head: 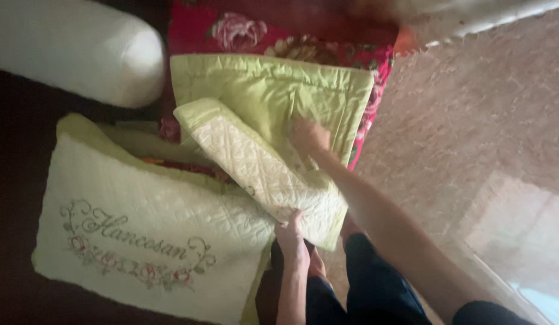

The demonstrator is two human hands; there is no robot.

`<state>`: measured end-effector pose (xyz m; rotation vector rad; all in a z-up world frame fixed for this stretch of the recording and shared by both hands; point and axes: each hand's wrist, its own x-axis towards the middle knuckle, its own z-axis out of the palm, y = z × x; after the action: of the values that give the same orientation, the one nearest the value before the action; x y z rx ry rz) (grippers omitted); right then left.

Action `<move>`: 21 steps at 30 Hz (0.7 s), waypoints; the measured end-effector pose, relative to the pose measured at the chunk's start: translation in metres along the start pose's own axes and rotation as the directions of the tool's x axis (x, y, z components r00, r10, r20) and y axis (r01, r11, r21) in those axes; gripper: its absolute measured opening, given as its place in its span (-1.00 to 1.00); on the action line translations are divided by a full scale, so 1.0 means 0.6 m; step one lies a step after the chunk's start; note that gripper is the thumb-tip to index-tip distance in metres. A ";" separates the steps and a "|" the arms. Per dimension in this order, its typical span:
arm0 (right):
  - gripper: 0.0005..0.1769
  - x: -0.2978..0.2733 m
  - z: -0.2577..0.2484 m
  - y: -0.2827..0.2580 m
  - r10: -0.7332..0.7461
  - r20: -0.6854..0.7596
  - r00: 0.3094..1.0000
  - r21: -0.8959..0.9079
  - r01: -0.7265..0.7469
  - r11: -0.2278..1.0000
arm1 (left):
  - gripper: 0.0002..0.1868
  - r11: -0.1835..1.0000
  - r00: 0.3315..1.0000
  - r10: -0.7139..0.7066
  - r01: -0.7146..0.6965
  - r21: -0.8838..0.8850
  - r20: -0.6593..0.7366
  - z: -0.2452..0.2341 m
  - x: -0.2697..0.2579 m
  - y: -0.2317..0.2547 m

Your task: The person places a light green pillowcase onto a blue and white striped pillow, then onto a red floral pillow, smoothing and adjusting the fabric by hand. The pillows are handled one at a time and placed on a wooden surface.

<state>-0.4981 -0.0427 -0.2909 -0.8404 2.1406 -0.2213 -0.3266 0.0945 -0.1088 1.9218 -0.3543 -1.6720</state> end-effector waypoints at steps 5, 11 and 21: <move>-0.75 -0.031 -0.171 0.118 0.070 -0.147 0.987 0.688 0.051 0.724 | -0.59 0.980 0.979 -0.198 0.198 0.011 0.053 -0.048 -0.020 -0.029; -0.80 -0.182 -0.303 0.069 -0.096 -0.207 0.974 0.763 0.223 0.606 | -0.63 0.033 0.907 0.018 -0.421 0.907 0.420 0.028 -0.040 0.082; -0.81 -0.218 -0.373 -0.024 -0.486 0.071 0.871 0.662 0.323 0.676 | -0.30 -0.474 0.203 0.391 -0.791 0.385 0.898 0.269 0.160 0.289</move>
<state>-0.5983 0.0025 -0.0557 -0.8625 1.4526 -0.9729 -0.4373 -0.1356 -0.0992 1.0112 -2.7992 -0.5153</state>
